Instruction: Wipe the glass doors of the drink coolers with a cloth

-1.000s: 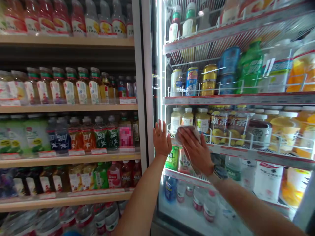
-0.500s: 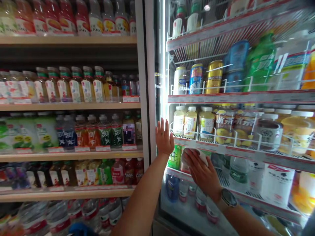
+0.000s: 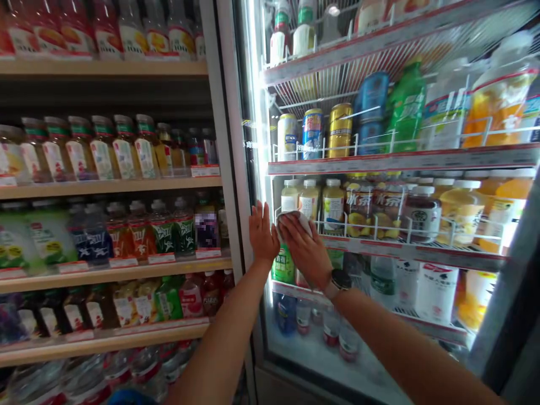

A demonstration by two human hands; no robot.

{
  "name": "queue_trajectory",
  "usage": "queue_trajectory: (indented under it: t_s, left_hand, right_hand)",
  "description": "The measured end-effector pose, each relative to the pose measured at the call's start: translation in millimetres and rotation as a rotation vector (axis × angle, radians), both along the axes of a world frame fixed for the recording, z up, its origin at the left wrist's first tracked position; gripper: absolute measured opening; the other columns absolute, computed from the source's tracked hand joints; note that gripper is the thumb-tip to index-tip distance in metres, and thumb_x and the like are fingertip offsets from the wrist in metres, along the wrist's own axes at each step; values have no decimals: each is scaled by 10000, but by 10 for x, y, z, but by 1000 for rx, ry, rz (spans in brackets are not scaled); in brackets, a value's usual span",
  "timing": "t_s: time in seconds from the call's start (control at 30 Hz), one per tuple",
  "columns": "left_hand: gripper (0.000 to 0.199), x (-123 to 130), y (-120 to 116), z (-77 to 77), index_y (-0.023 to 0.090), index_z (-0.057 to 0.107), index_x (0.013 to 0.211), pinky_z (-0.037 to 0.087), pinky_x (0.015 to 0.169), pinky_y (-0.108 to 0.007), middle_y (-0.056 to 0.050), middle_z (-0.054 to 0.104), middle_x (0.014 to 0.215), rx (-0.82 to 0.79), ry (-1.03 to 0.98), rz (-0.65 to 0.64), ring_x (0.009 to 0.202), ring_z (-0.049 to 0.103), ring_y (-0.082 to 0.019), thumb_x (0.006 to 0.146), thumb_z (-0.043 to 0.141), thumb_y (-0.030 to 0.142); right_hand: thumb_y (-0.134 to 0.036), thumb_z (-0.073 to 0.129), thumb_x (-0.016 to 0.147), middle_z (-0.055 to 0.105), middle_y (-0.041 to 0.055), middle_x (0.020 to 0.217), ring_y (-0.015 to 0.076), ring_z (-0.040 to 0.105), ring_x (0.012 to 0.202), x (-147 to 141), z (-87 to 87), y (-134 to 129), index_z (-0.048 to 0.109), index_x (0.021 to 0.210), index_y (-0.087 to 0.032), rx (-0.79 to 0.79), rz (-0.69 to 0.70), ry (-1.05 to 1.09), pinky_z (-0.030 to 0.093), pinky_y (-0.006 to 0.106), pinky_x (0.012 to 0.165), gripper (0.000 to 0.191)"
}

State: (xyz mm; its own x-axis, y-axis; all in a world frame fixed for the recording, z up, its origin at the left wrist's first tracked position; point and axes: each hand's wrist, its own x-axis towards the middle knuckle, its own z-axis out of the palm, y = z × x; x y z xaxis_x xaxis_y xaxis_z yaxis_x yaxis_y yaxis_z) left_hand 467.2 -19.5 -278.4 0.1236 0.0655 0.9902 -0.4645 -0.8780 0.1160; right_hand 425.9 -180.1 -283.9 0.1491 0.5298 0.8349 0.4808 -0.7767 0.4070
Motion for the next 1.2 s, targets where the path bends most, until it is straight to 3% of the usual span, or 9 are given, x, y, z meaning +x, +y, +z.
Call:
queue_trajectory:
  t_s: [0.2, 0.3, 0.5, 0.6, 0.7, 0.8, 0.93, 1.03, 1.2]
  left_hand:
    - [512, -428, -81, 54, 264, 302, 1535, 252, 1226, -430, -63, 308, 1608, -44, 15, -239, 1483, 280, -209, 1035, 264, 365]
    - [539, -696, -306, -22, 282, 238, 1555, 232, 1239, -444, -37, 174, 1653, 50, 56, -348, 1512, 180, -226, 1028, 304, 371]
    - [608, -663, -659, -162, 298, -17, 1577, 285, 1222, -368, -46, 146, 1659, -63, 213, -497, 1504, 190, -179, 1037, 247, 391]
    - [616, -509, -716, -193, 270, -45, 1576, 244, 1233, -386, -71, 127, 1662, -68, 235, -353, 1514, 156, -180, 1039, 229, 397]
    - [618, -373, -756, -201, 247, 97, 1580, 126, 1248, -510, -93, 138, 1658, -11, 219, -127, 1530, 72, -245, 1025, 300, 428]
    - [610, -277, -777, -181, 230, 243, 1554, 101, 1224, -597, -124, 171, 1647, 22, 156, 35, 1529, 74, -307, 1002, 388, 444]
    - [541, -224, -743, -206, 239, 293, 1538, 166, 1225, -547, -122, 264, 1620, 85, 42, 137, 1513, 186, -271, 1015, 367, 358]
    - [538, -240, -676, -370, 243, 256, 1549, 186, 1227, -504, -111, 296, 1609, 115, -8, 139, 1501, 232, -234, 1021, 341, 310]
    - [565, -342, -525, -813, 239, 198, 1564, 214, 1216, -497, -113, 281, 1615, 189, 45, 174, 1507, 211, -245, 1021, 322, 334]
  right_hand:
    - [-107, 390, 947, 276, 97, 1620, 225, 189, 1511, -23, 3, 250, 198, 1570, -113, 110, 67, 19, 88, 503, 1249, 652]
    - [-150, 401, 956, 309, 117, 1606, 249, 211, 1507, -67, -4, 264, 163, 1582, -147, 165, 126, 79, 130, 545, 1238, 670]
    - [-137, 390, 892, 267, 140, 1619, 224, 221, 1506, -100, 191, -109, 52, 1586, -105, 26, 378, 208, 271, 486, 1221, 773]
    - [-101, 395, 866, 266, 116, 1624, 199, 191, 1513, -95, 294, -422, 108, 1584, -112, -60, 426, 190, 312, 449, 1210, 773]
    - [-42, 378, 879, 317, 99, 1603, 205, 198, 1512, -72, 299, -630, 195, 1574, -140, -45, 273, 90, 298, 457, 1208, 726]
    - [-74, 408, 920, 369, 114, 1573, 228, 263, 1492, -44, 222, -674, 252, 1555, -102, -30, 133, -36, 255, 464, 1215, 654]
    - [-132, 432, 949, 370, 140, 1567, 259, 288, 1480, -18, 128, -629, 267, 1540, -52, -19, 55, -109, 201, 482, 1223, 620]
    - [-156, 447, 947, 349, 141, 1579, 272, 293, 1477, -6, 102, -625, 229, 1561, -92, -26, 67, -112, 181, 497, 1222, 655]
    - [-188, 456, 952, 306, 158, 1597, 301, 257, 1489, -2, 93, -636, 149, 1578, -96, -34, 97, -101, 138, 530, 1223, 703]
